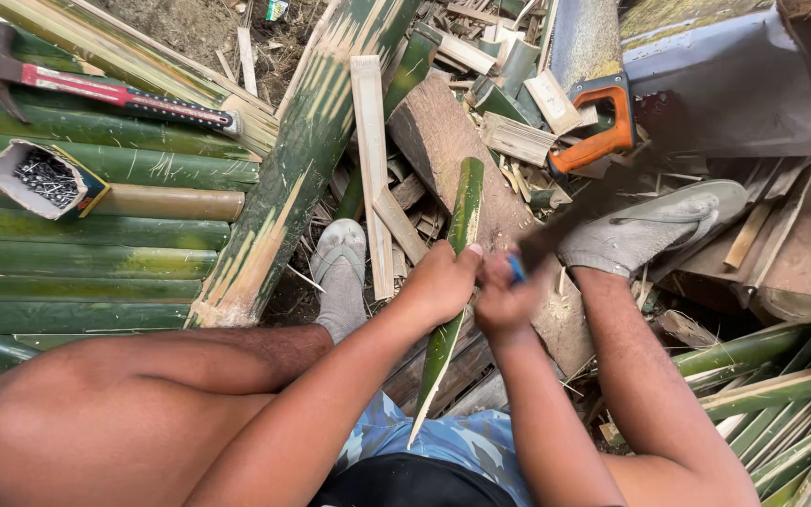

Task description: The person splits bamboo strips with a machete and hammers nails into a bamboo frame to assemble a structure. They repeatedly cut strips, position them, and secure them with nails.

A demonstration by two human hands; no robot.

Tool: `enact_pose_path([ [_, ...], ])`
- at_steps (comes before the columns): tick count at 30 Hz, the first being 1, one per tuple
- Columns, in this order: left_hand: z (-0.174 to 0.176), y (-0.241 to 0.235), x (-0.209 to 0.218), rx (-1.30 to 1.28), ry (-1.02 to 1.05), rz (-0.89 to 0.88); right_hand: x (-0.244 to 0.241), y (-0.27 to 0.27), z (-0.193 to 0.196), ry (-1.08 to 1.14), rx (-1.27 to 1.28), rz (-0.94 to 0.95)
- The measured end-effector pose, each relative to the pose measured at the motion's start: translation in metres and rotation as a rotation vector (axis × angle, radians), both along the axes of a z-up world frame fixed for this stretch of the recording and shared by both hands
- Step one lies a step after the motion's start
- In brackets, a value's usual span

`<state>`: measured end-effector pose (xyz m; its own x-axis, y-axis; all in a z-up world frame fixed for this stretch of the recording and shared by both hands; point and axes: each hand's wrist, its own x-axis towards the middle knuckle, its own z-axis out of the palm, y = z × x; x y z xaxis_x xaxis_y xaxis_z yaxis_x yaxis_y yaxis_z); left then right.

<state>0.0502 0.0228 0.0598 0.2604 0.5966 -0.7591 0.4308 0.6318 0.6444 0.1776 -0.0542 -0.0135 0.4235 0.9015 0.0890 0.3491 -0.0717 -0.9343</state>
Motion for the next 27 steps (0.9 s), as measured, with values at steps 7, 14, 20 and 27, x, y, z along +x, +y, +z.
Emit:
enact_pose_path([
  [7, 0.004, -0.003, -0.009, 0.074, 0.094, -0.136, 0.0, 0.006, 0.003, -0.27, -0.441, 0.036],
  [14, 0.004, 0.002, -0.016, 0.004, 0.087, -0.142, -0.001, 0.002, 0.005, 0.112, 0.244, 0.001],
  [20, 0.009, 0.005, -0.024, 0.067, 0.111, -0.224, -0.004, 0.021, -0.015, -0.277, -0.522, 0.054],
  [27, 0.005, 0.001, -0.036, 0.032, 0.096, -0.253, 0.004, -0.009, -0.007, 0.361, 0.188, -0.008],
])
